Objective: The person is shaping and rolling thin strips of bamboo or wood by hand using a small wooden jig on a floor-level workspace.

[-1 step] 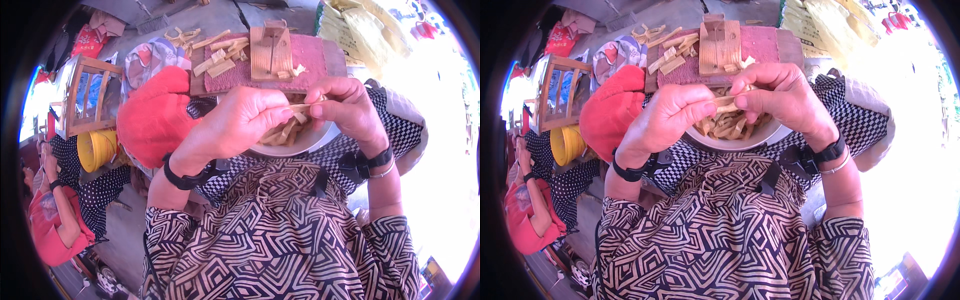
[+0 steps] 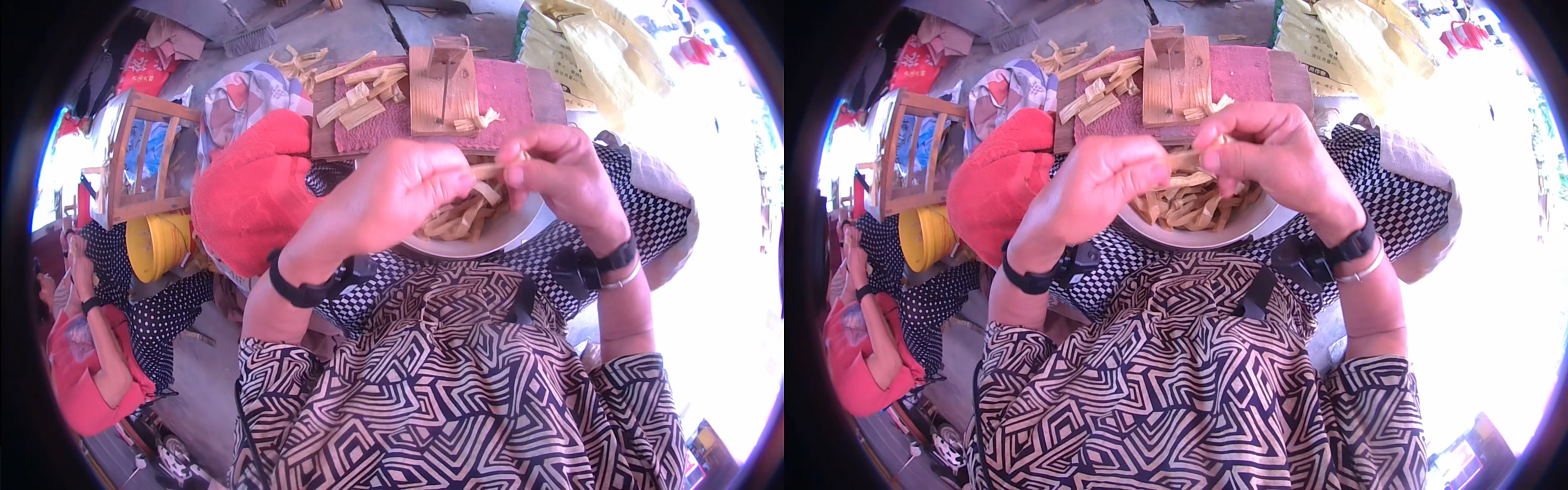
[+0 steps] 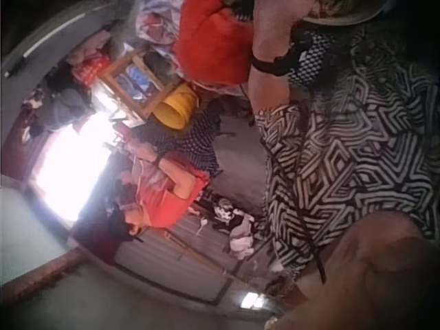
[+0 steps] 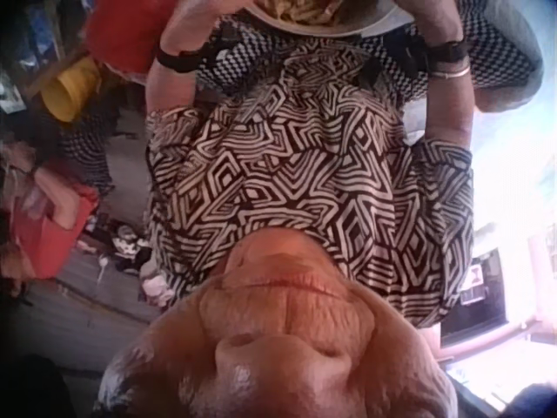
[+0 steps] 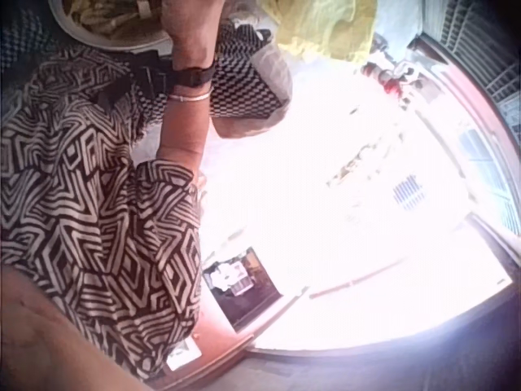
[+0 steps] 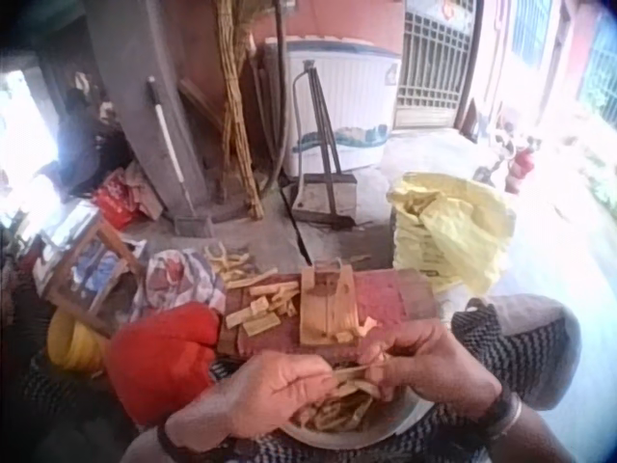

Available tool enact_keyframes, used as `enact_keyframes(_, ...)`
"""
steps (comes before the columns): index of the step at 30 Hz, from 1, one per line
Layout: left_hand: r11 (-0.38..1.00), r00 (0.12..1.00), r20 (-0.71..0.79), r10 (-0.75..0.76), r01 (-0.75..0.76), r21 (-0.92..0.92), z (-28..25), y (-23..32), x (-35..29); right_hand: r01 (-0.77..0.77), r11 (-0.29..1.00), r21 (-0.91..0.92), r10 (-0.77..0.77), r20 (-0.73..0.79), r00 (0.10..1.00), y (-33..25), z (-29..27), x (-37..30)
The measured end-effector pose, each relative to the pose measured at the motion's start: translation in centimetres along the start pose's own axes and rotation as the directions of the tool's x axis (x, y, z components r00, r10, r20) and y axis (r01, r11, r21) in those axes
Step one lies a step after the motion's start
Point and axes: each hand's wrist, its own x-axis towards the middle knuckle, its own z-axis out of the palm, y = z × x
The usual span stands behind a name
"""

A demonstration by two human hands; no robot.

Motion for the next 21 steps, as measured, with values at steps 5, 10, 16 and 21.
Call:
enact_keyframes(5, 0.981, 0.995, -0.068, -0.08, 0.066, -0.185, -1.7, -3.2, 2.3, -0.007, 0.798, 0.603, 0.042, -0.043, 0.998, 2.0, 0.2, 2.4)
enact_keyframes(10, 0.981, 0.995, -0.061, -0.084, 0.072, -0.179, -0.7, -2.2, 2.0, -0.115, 0.962, 0.248, 0.109, 0.038, 0.993, -0.5, 0.4, 1.4)
enact_keyframes(16, 0.991, 0.998, 0.039, -0.047, 0.042, 0.128, -1.3, 1.3, 0.2, -0.131, 0.991, 0.039, 0.126, 0.124, 0.984, -2.8, 1.0, -1.0)
enact_keyframes(21, 0.832, 0.961, -0.005, 0.277, -0.238, 0.502, -1.4, 8.6, -4.1, 0.456, 0.889, -0.038, -0.439, 0.21, 0.873, -5.4, 3.2, -3.9)
